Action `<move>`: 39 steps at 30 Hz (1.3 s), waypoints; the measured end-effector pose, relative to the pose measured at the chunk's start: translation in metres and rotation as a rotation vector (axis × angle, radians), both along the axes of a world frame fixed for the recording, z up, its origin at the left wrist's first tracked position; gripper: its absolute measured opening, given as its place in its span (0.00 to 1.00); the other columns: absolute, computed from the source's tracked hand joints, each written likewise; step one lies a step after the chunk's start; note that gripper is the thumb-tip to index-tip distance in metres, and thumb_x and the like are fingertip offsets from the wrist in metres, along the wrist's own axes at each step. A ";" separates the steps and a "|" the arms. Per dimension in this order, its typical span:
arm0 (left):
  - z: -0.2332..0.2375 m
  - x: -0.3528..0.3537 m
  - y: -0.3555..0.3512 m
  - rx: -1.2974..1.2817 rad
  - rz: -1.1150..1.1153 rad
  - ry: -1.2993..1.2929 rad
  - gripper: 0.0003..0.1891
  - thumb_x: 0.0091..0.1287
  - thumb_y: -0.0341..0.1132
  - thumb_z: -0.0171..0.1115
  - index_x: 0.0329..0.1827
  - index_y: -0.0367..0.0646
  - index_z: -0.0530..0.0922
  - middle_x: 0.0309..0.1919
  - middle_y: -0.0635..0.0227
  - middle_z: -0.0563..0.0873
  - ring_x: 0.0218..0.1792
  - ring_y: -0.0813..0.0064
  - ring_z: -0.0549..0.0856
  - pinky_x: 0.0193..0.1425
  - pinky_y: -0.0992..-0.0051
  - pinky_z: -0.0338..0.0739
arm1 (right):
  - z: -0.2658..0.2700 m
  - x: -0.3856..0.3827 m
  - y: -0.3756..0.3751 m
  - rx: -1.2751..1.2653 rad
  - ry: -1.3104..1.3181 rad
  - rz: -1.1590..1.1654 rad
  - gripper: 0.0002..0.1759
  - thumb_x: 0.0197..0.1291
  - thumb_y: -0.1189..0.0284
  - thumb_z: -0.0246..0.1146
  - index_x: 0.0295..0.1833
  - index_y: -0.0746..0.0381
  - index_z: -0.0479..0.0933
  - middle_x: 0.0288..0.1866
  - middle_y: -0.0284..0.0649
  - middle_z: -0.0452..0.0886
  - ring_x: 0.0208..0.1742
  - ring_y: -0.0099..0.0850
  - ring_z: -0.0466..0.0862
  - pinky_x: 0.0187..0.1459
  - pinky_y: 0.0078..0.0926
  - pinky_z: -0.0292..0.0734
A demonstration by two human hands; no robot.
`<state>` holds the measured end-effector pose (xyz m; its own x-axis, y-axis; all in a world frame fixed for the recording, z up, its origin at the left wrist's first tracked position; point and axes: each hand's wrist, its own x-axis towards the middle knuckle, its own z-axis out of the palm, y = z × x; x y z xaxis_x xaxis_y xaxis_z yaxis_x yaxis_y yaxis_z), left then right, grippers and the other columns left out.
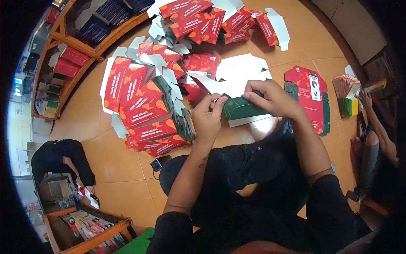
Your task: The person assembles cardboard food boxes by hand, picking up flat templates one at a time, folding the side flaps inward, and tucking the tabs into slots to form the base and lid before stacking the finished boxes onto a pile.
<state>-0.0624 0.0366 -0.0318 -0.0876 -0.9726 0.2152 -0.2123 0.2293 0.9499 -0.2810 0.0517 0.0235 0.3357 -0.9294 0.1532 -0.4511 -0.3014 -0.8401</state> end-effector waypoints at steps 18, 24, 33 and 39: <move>0.024 -0.002 0.011 -0.246 -0.154 -0.276 0.08 0.63 0.34 0.71 0.34 0.39 0.83 0.15 0.66 0.75 0.18 0.70 0.77 0.26 0.70 0.69 | -0.015 0.005 -0.005 -0.256 0.110 0.067 0.13 0.68 0.63 0.59 0.36 0.63 0.75 0.27 0.48 0.78 0.31 0.49 0.79 0.35 0.41 0.72; 0.030 -0.009 0.014 -0.435 -0.112 -0.390 0.16 0.65 0.33 0.69 0.54 0.37 0.82 0.41 0.59 0.85 0.23 0.75 0.79 0.32 0.74 0.74 | -0.010 0.012 -0.003 -0.062 0.048 -0.039 0.13 0.69 0.64 0.59 0.40 0.64 0.76 0.30 0.48 0.79 0.31 0.46 0.81 0.35 0.38 0.74; 0.023 0.000 0.011 0.051 -0.242 -0.158 0.17 0.74 0.40 0.58 0.50 0.32 0.78 0.37 0.60 0.83 0.33 0.73 0.78 0.39 0.72 0.72 | -0.001 -0.001 0.000 0.058 -0.193 -0.005 0.15 0.68 0.67 0.62 0.55 0.61 0.71 0.32 0.37 0.82 0.37 0.22 0.81 0.38 0.26 0.76; 0.005 0.055 -0.043 0.309 0.086 0.086 0.29 0.78 0.52 0.47 0.47 0.29 0.80 0.41 0.58 0.87 0.41 0.73 0.83 0.50 0.71 0.76 | -0.006 -0.099 -0.014 0.508 0.109 0.131 0.12 0.63 0.68 0.67 0.48 0.63 0.78 0.40 0.33 0.82 0.42 0.20 0.80 0.46 0.24 0.76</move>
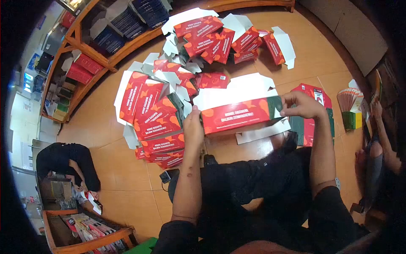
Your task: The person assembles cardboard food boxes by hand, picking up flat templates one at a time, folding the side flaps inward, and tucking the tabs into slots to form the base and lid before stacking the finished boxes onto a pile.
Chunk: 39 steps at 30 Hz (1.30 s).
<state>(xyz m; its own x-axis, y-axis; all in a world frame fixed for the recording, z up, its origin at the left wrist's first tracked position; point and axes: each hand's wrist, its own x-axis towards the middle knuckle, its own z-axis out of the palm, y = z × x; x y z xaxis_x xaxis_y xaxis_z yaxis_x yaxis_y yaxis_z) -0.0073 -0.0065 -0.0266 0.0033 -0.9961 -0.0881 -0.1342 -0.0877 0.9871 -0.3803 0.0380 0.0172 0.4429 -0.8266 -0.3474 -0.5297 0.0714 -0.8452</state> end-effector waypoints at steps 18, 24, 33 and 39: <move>-0.017 -0.028 0.019 -0.298 -0.413 -0.402 0.22 0.78 0.48 0.48 0.50 0.36 0.82 0.36 0.56 0.87 0.38 0.66 0.87 0.44 0.66 0.80 | -0.027 0.113 0.005 -0.341 -0.266 -0.495 0.09 0.70 0.66 0.56 0.43 0.61 0.73 0.17 0.30 0.74 0.19 0.26 0.78 0.26 0.30 0.74; -0.025 -0.053 0.042 0.352 -0.937 -0.235 0.15 0.74 0.42 0.59 0.44 0.34 0.81 0.25 0.70 0.80 0.18 0.84 0.77 0.21 0.81 0.74 | -0.070 0.141 0.006 -0.592 0.153 -0.219 0.16 0.70 0.58 0.57 0.47 0.60 0.75 0.29 0.45 0.85 0.27 0.36 0.87 0.36 0.37 0.80; -0.002 -0.008 0.006 0.226 -0.407 0.138 0.15 0.79 0.45 0.49 0.43 0.41 0.74 0.28 0.71 0.77 0.23 0.81 0.75 0.32 0.77 0.81 | -0.024 0.082 0.011 -0.149 -0.324 0.266 0.20 0.68 0.56 0.62 0.48 0.64 0.78 0.35 0.45 0.86 0.39 0.42 0.86 0.44 0.36 0.78; -0.008 -0.023 0.020 0.140 -0.633 0.129 0.09 0.78 0.38 0.55 0.47 0.40 0.73 0.31 0.67 0.80 0.25 0.79 0.78 0.35 0.74 0.81 | -0.033 0.084 0.008 -0.470 0.177 0.213 0.13 0.61 0.64 0.64 0.40 0.64 0.81 0.34 0.51 0.83 0.38 0.48 0.84 0.42 0.45 0.75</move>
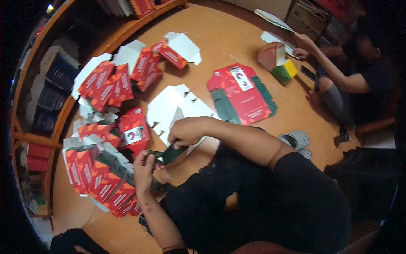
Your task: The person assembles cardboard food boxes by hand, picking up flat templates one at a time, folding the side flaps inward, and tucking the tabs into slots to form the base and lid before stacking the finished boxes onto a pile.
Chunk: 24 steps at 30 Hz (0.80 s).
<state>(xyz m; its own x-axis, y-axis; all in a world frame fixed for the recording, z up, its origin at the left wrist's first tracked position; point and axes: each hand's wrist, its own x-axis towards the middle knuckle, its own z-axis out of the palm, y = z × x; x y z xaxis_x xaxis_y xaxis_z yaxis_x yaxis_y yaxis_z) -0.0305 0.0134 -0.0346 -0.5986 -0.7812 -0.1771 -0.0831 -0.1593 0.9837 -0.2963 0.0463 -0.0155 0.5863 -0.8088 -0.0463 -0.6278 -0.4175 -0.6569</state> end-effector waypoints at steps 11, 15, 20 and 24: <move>0.022 -0.039 0.031 -0.220 0.055 -0.362 0.10 0.72 0.36 0.63 0.46 0.37 0.78 0.28 0.69 0.81 0.25 0.84 0.78 0.27 0.81 0.70 | -0.014 -0.003 -0.008 0.201 0.040 0.094 0.20 0.69 0.58 0.58 0.42 0.65 0.82 0.34 0.51 0.84 0.37 0.46 0.83 0.42 0.43 0.74; 0.016 -0.037 0.031 -0.327 0.073 -0.529 0.12 0.68 0.37 0.67 0.41 0.35 0.82 0.23 0.67 0.82 0.22 0.80 0.79 0.28 0.76 0.71 | -0.008 0.002 -0.006 0.250 0.105 0.116 0.19 0.68 0.58 0.58 0.42 0.64 0.82 0.35 0.51 0.84 0.38 0.47 0.83 0.43 0.44 0.73; 0.014 -0.042 0.045 -0.606 -0.033 -0.545 0.12 0.67 0.37 0.68 0.41 0.36 0.84 0.26 0.61 0.85 0.23 0.73 0.82 0.30 0.70 0.74 | -0.009 0.007 -0.005 0.226 0.104 0.178 0.18 0.67 0.59 0.59 0.43 0.64 0.83 0.35 0.50 0.85 0.38 0.47 0.83 0.42 0.44 0.73; 0.023 -0.045 0.043 -0.455 0.011 -0.599 0.12 0.67 0.38 0.67 0.42 0.36 0.83 0.25 0.59 0.85 0.25 0.71 0.84 0.31 0.69 0.75 | -0.011 0.008 -0.003 0.242 0.123 0.152 0.18 0.68 0.59 0.59 0.42 0.64 0.83 0.34 0.49 0.85 0.37 0.46 0.83 0.41 0.42 0.74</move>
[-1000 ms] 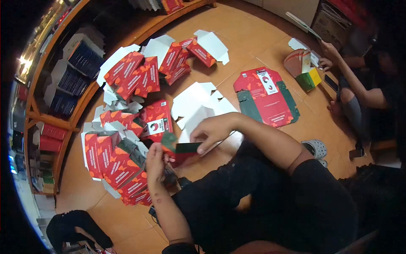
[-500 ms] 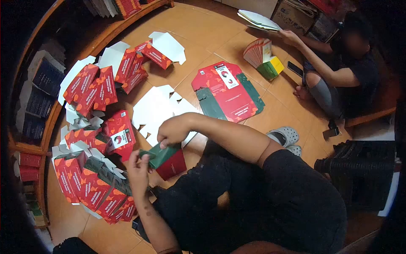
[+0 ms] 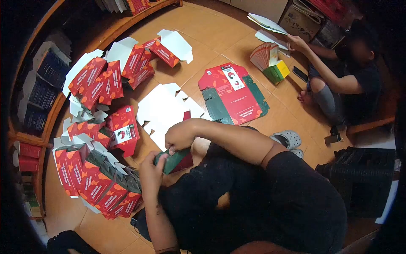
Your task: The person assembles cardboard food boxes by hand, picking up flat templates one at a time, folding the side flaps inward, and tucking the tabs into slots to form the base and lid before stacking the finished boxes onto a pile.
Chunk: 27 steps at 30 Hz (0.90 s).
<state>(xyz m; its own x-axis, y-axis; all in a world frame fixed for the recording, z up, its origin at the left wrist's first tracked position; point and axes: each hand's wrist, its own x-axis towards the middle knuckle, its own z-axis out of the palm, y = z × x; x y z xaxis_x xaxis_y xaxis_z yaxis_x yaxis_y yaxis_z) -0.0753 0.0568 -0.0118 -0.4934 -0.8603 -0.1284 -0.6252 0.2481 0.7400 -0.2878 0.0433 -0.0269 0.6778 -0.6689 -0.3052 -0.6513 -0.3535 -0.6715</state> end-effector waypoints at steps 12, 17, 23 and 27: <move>-0.004 -0.004 0.006 -0.278 -0.071 -0.069 0.13 0.68 0.39 0.66 0.44 0.36 0.83 0.30 0.60 0.85 0.31 0.68 0.83 0.39 0.69 0.76 | -0.001 -0.001 0.000 -0.076 -0.090 -0.002 0.18 0.66 0.60 0.61 0.41 0.66 0.82 0.34 0.52 0.84 0.37 0.49 0.83 0.42 0.43 0.74; -0.012 0.007 -0.009 0.051 0.028 0.141 0.14 0.71 0.42 0.62 0.41 0.37 0.82 0.22 0.62 0.83 0.25 0.69 0.84 0.33 0.68 0.76 | 0.011 -0.005 -0.003 -0.159 -0.142 0.007 0.17 0.64 0.60 0.62 0.41 0.65 0.82 0.34 0.51 0.85 0.37 0.49 0.84 0.42 0.44 0.75; 0.001 0.007 -0.010 -0.034 0.045 0.219 0.19 0.70 0.44 0.65 0.30 0.35 0.81 0.18 0.69 0.74 0.23 0.82 0.70 0.28 0.73 0.67 | 0.035 0.003 0.003 -0.496 -0.770 -0.636 0.07 0.65 0.73 0.62 0.41 0.65 0.81 0.37 0.45 0.85 0.39 0.35 0.86 0.45 0.31 0.79; 0.001 0.017 -0.013 -0.166 0.285 0.432 0.16 0.68 0.39 0.68 0.26 0.36 0.79 0.17 0.72 0.74 0.22 0.83 0.70 0.26 0.75 0.65 | 0.031 -0.006 0.006 -0.823 -0.985 -1.103 0.08 0.67 0.73 0.61 0.36 0.65 0.79 0.28 0.38 0.80 0.34 0.27 0.81 0.37 0.25 0.74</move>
